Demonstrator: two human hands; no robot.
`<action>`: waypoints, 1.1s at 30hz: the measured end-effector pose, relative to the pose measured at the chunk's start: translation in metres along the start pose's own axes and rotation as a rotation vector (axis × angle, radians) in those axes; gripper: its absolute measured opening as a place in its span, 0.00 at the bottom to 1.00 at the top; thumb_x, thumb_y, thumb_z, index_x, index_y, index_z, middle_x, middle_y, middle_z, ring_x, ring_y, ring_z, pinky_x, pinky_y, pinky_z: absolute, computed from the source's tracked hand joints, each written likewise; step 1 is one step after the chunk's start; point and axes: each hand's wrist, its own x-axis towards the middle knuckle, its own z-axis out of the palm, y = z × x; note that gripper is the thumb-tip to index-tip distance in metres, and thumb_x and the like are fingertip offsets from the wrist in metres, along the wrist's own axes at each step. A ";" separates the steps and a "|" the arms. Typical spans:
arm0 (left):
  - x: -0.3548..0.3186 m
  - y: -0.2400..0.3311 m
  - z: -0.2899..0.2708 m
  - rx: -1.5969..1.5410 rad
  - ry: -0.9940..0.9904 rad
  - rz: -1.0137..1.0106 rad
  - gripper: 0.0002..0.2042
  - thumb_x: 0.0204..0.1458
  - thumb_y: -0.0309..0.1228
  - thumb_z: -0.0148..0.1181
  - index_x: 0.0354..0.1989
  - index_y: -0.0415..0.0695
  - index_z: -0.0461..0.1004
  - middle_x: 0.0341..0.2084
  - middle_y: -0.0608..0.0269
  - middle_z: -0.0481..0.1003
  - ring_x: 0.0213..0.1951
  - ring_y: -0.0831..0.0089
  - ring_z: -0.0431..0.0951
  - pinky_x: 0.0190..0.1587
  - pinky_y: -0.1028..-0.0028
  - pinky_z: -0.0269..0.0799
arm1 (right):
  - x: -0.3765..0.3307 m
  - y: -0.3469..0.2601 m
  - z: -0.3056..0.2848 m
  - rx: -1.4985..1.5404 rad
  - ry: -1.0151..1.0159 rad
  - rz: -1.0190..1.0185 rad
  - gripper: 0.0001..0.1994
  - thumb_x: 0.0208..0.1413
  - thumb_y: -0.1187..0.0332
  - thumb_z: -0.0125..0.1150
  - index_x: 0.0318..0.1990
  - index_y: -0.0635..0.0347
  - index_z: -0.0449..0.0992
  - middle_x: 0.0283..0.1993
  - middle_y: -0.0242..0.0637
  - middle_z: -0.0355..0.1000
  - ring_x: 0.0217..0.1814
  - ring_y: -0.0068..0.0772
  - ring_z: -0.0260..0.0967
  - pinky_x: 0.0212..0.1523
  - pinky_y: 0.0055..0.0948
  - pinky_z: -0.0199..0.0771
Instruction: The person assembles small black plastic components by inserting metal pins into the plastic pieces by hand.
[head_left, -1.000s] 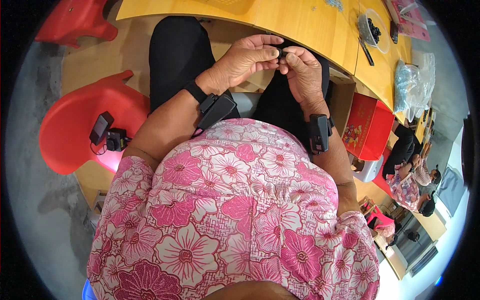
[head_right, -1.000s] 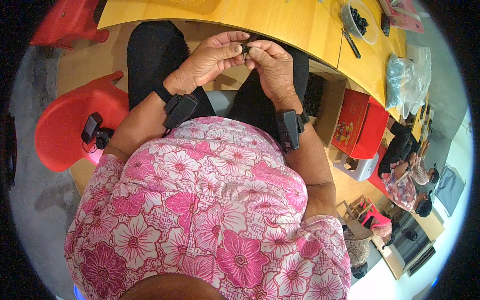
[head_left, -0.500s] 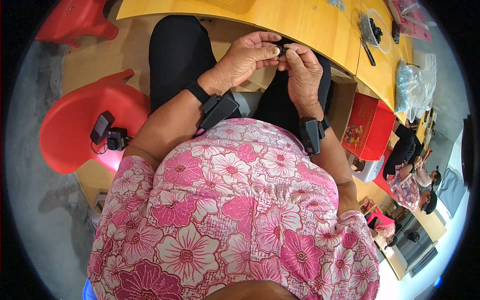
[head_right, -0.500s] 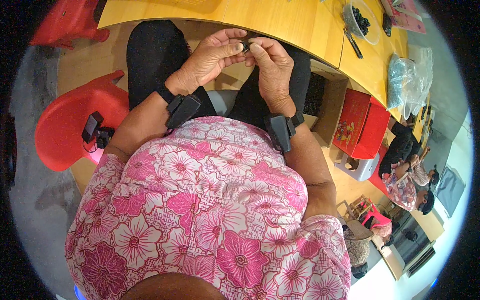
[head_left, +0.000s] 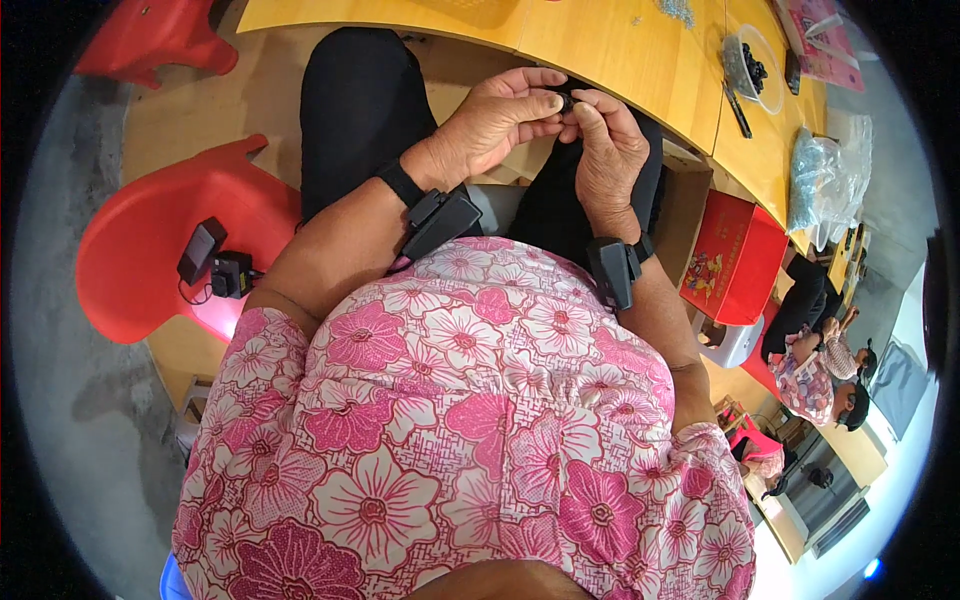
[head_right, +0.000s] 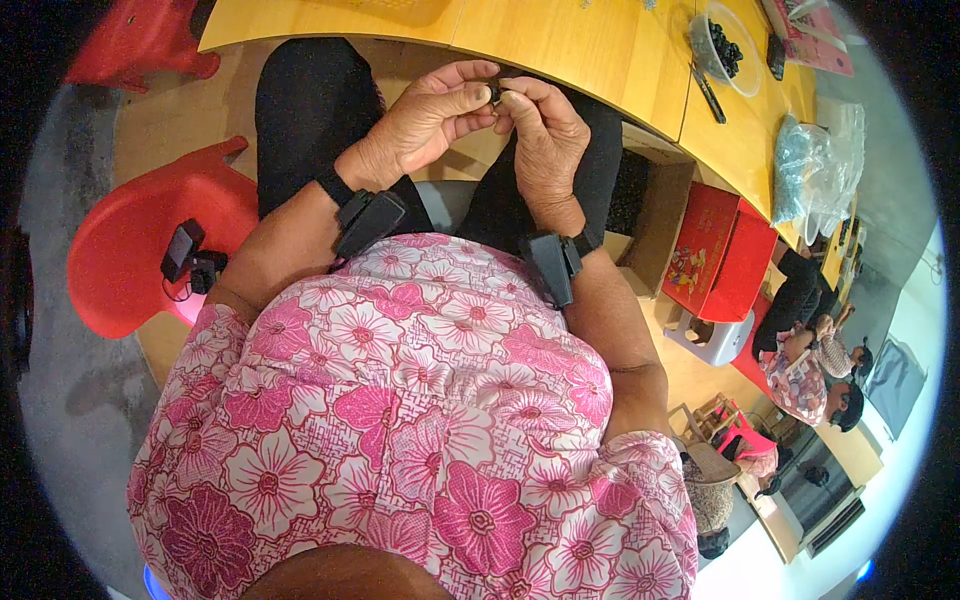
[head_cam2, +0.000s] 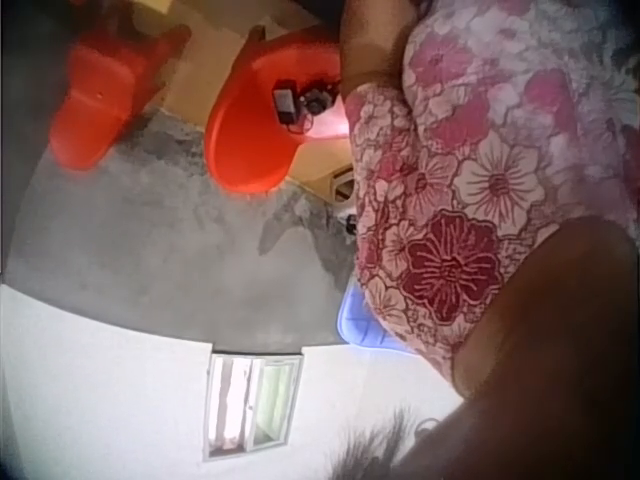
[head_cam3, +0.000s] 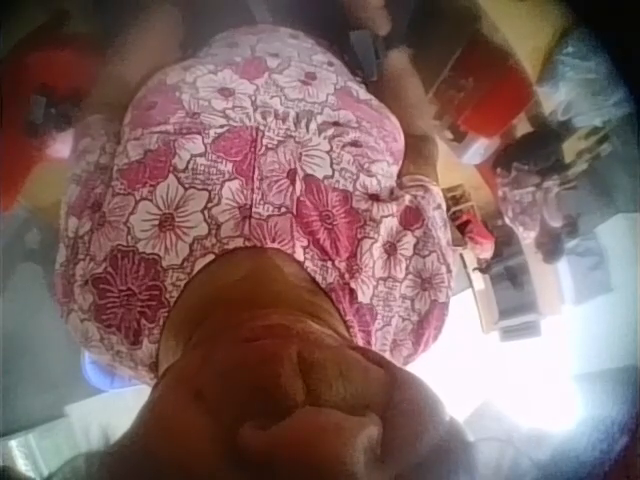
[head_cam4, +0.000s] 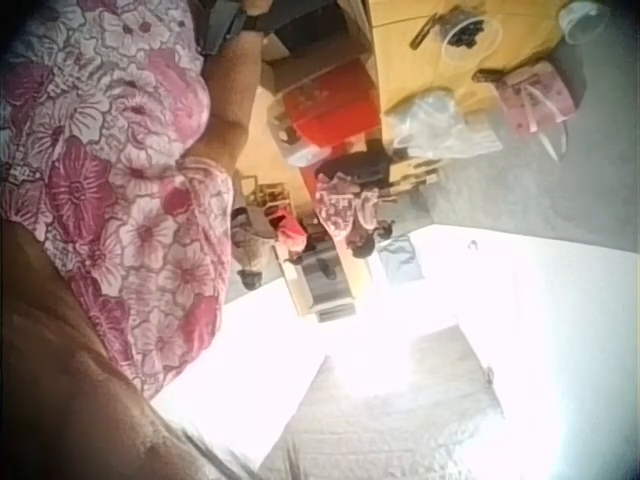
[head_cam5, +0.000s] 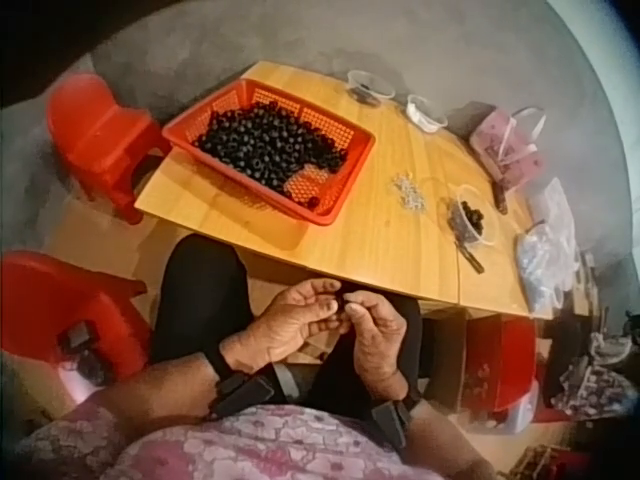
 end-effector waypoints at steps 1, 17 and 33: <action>-0.001 0.000 0.000 0.000 0.000 0.001 0.14 0.54 0.26 0.55 0.48 0.40 0.66 0.37 0.59 0.73 0.39 0.73 0.76 0.47 0.75 0.73 | -0.001 0.001 0.001 0.000 -0.001 0.000 0.05 0.54 0.77 0.55 0.37 0.66 0.75 0.27 0.32 0.71 0.26 0.20 0.65 0.28 0.17 0.67; 0.000 0.006 -0.001 0.125 -0.023 0.034 0.16 0.52 0.26 0.57 0.50 0.40 0.67 0.35 0.62 0.74 0.37 0.76 0.76 0.44 0.78 0.74 | 0.006 0.006 -0.012 0.410 -0.133 0.333 0.09 0.53 0.73 0.58 0.41 0.64 0.74 0.32 0.32 0.72 0.31 0.20 0.65 0.32 0.19 0.66; -0.004 0.012 -0.003 0.241 -0.149 -0.056 0.29 0.48 0.33 0.63 0.59 0.42 0.60 0.49 0.62 0.69 0.40 0.83 0.73 0.43 0.83 0.73 | 0.016 -0.030 -0.027 -0.094 -0.559 0.306 0.21 0.53 0.57 0.58 0.49 0.60 0.73 0.23 0.23 0.61 0.25 0.17 0.53 0.28 0.17 0.56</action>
